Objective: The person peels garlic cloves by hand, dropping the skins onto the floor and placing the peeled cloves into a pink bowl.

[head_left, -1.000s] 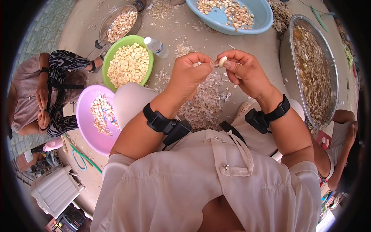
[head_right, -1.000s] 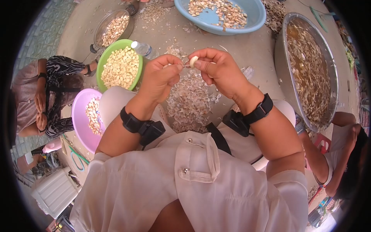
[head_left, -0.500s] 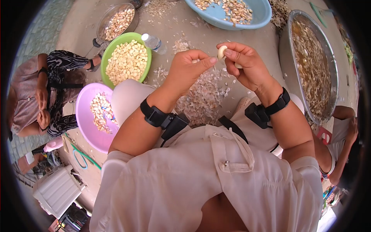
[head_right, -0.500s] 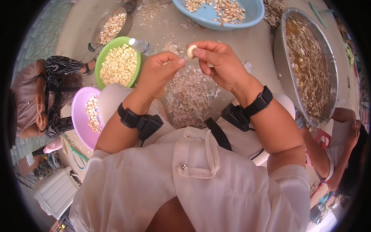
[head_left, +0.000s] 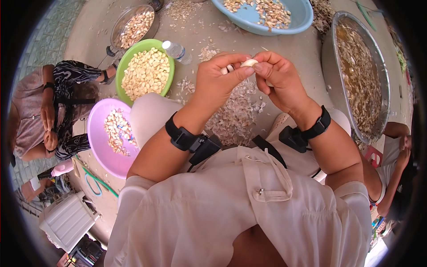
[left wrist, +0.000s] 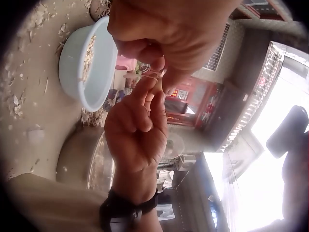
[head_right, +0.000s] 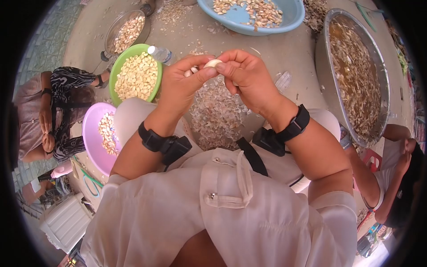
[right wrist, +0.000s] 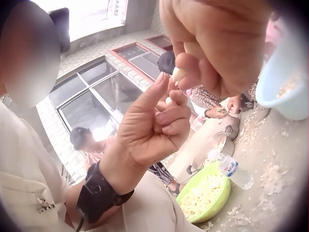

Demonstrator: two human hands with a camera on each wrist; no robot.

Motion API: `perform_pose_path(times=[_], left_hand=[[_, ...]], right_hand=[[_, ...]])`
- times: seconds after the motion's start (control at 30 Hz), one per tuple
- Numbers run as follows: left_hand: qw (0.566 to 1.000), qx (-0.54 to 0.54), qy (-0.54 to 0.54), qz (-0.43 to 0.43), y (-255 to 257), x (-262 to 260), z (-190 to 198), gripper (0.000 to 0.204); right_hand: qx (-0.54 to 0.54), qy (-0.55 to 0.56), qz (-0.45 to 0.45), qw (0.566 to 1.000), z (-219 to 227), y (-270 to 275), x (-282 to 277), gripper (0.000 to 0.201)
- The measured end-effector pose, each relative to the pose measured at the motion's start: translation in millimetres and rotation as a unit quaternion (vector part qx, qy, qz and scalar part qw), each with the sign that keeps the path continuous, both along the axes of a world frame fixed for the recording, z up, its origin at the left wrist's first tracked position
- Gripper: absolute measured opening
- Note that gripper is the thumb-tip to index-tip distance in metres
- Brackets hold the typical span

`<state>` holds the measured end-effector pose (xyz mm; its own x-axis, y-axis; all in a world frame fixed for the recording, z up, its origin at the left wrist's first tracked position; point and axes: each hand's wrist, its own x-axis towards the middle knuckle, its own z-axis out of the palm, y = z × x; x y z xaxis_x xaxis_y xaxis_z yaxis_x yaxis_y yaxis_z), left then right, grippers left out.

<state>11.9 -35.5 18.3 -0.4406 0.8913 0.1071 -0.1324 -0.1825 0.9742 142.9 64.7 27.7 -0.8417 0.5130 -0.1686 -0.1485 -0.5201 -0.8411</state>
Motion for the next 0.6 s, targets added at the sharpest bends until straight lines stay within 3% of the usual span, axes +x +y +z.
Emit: perform_pose_path(times=[0.13, 0.27, 0.43, 0.6], left_hand=[[0.999, 0.002, -0.046, -0.024, 0, 1, 3, 0.025], [0.985, -0.026, -0.164, -0.035, -1, 7, 10, 0.018], [0.956, -0.007, -0.293, -0.035, 2, 9, 4, 0.014], [0.976, -0.035, -0.212, -0.019, 6, 4, 4, 0.023]], right_hand=[[0.092, -0.024, -0.029, 0.995, 7, -4, -1, 0.014], [0.186, -0.030, -0.042, 0.981, 13, -6, 2, 0.015], [0.362, -0.053, -0.072, 0.928, 11, -9, 1, 0.011], [0.319, -0.044, -0.060, 0.945, 9, -9, 1, 0.010]])
